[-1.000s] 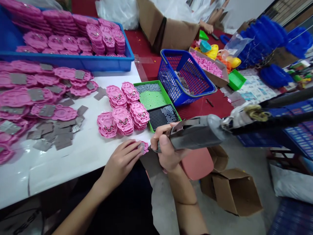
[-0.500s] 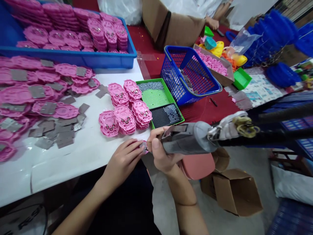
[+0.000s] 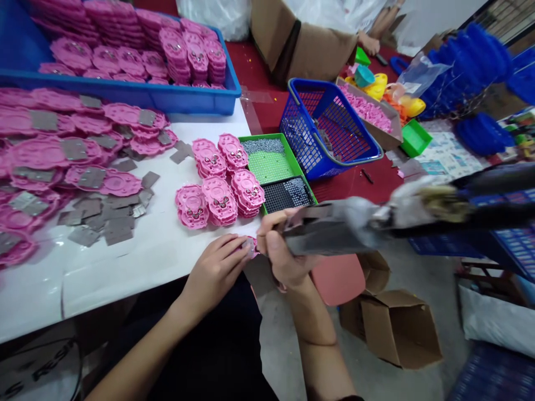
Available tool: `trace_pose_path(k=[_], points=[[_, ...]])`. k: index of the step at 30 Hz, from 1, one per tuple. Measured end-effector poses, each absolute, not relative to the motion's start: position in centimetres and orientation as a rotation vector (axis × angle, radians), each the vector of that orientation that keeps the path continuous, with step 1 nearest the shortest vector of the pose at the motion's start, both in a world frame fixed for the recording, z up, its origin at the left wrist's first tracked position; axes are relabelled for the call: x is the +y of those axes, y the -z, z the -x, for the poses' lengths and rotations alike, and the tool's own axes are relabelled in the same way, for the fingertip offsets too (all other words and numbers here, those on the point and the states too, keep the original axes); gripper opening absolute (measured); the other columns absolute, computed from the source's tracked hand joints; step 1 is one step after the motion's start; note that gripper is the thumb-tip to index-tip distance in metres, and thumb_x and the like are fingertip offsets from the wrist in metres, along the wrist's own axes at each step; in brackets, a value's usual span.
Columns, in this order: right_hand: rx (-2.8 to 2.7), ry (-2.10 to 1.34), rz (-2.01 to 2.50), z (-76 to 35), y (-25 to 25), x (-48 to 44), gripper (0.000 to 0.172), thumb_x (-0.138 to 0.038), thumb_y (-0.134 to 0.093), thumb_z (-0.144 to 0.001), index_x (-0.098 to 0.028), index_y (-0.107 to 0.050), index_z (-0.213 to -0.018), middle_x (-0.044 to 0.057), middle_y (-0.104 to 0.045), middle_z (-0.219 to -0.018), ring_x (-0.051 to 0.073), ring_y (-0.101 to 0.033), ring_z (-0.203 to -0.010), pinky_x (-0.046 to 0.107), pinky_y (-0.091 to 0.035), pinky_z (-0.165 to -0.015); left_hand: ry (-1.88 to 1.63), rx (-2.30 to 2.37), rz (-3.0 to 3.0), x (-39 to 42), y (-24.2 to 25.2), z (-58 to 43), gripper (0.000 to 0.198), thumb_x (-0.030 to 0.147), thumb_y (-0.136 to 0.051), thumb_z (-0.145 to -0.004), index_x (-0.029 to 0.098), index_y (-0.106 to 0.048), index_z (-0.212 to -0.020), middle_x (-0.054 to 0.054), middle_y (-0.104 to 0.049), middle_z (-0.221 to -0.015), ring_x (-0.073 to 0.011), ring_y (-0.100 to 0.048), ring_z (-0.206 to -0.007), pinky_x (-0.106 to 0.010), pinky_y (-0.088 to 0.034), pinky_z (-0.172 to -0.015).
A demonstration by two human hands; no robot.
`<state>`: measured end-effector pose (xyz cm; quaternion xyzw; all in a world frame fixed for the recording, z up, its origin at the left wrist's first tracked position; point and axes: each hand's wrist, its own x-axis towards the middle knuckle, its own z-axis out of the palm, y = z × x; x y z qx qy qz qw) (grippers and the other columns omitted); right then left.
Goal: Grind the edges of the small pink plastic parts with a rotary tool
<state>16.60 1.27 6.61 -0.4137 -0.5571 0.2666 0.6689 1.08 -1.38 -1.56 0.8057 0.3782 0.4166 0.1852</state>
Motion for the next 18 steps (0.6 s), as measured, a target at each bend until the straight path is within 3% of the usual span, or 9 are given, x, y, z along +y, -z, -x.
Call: trace_pose_path(k=[5,8,12,18], points=[[-1.037,-0.343,0.804,-19.3,-9.6,3.2,0.023,-0.028,-0.069,-0.085,-0.031,-0.064,-0.108,-0.01,-0.06,-0.068,0.008,-0.042,-0.033,0.024,-0.038,-0.032,-1.191,1.048,-2.338,-1.3,1.7,-0.9,0.019,0.017,-0.061,-0.103,0.016,-0.071,-0.119,-0.011,-0.076,-0.122,-0.028,-0.069,-0.113,-0.048,-0.064,-0.095],[-0.876,-0.125,0.875,-21.5,-9.6,5.8,0.004,-0.028,-0.065,-0.088,-0.025,-0.062,-0.089,-0.007,-0.054,-0.065,0.008,-0.042,-0.036,0.024,-0.037,-0.034,-1.211,1.012,-2.412,-1.2,2.1,-0.7,0.019,0.014,-0.062,-0.102,0.017,-0.072,-0.118,-0.013,-0.075,-0.123,-0.029,-0.069,-0.113,-0.048,-0.065,-0.093],[-0.844,-0.022,0.982,-23.4,-8.6,9.0,0.017,-0.026,-0.061,-0.089,-0.025,-0.053,-0.074,-0.007,-0.049,-0.06,0.009,-0.043,-0.035,0.025,-0.036,-0.034,-1.216,1.0,-2.509,-1.2,2.5,-0.4,0.026,0.009,-0.059,-0.101,0.018,-0.071,-0.122,-0.013,-0.073,-0.126,-0.0301,-0.068,-0.114,-0.05,-0.064,-0.095],[-0.847,-0.075,1.031,-23.6,-7.8,10.1,0.016,-0.028,-0.065,-0.087,-0.024,-0.053,-0.077,-0.007,-0.055,-0.062,0.008,-0.044,-0.034,0.025,-0.037,-0.033,-1.192,0.982,-2.504,-1.2,2.4,-0.3,0.024,0.011,-0.06,-0.102,0.018,-0.07,-0.122,-0.014,-0.073,-0.124,-0.0295,-0.068,-0.114,-0.05,-0.064,-0.095]])
